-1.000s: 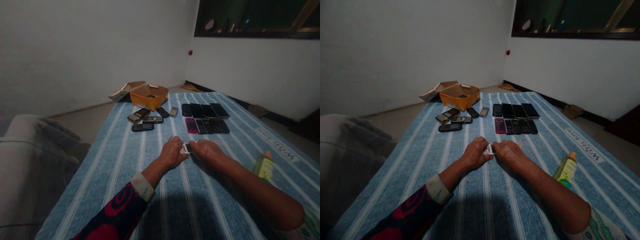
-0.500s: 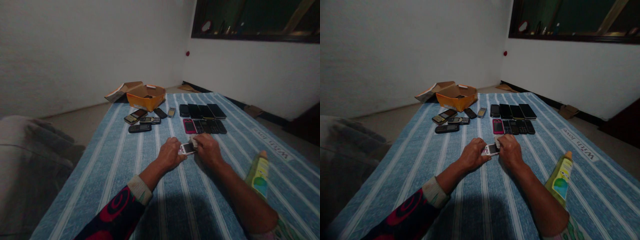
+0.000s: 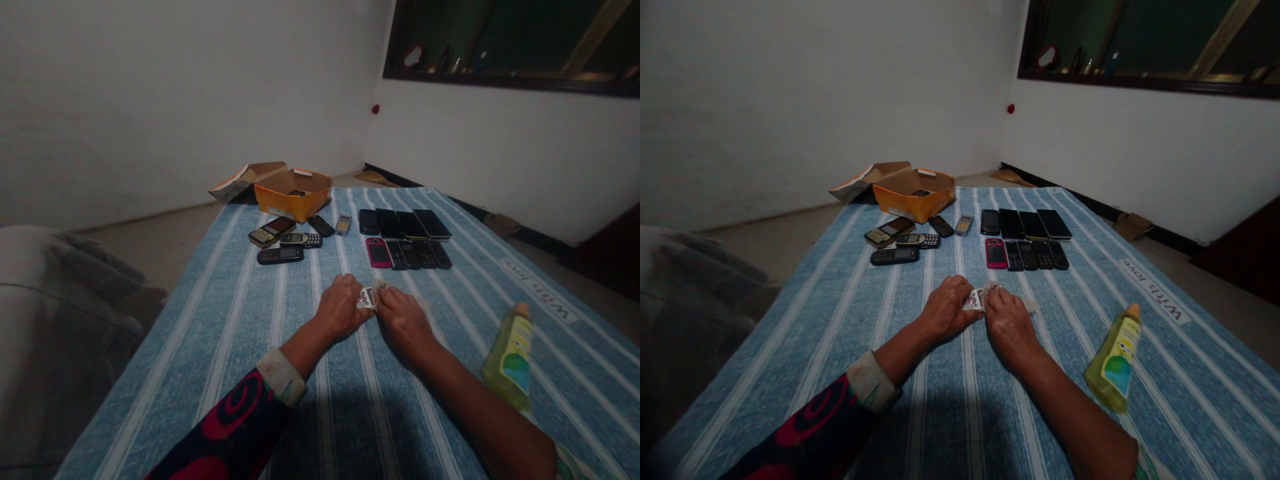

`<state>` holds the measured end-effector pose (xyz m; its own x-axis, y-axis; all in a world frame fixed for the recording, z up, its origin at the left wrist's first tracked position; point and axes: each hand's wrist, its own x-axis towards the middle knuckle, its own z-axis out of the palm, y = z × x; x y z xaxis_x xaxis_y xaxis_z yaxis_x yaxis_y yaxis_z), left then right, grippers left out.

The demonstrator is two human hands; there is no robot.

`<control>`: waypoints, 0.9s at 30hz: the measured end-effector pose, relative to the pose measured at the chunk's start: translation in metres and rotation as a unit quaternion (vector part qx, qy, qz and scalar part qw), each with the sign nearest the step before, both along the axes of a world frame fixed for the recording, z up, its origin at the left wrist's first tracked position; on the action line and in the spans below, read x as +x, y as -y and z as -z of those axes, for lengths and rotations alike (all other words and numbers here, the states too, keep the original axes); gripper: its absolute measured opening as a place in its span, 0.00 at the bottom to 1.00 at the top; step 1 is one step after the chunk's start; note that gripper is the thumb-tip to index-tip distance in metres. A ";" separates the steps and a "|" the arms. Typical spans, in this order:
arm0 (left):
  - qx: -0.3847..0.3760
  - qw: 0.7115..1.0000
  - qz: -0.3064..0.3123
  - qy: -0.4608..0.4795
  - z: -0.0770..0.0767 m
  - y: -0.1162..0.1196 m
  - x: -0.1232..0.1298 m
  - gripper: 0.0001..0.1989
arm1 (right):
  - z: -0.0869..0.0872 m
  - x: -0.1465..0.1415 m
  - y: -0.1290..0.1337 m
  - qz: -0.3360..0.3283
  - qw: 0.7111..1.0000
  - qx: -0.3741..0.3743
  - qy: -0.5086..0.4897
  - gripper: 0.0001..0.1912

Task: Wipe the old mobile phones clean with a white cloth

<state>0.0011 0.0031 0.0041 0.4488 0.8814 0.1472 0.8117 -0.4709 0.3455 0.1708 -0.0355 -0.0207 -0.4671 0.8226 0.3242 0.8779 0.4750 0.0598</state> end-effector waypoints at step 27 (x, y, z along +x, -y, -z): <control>0.001 1.000 -0.007 -0.005 -0.003 0.001 0.000 0.12 | 0.006 0.003 -0.009 0.097 0.995 0.009 -0.021 0.16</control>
<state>0.0011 0.0018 0.0067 0.4385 0.8872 0.1437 0.8214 -0.4605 0.3366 0.1736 -0.0268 -0.0272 -0.2863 0.8900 0.3549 0.9548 0.2959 0.0282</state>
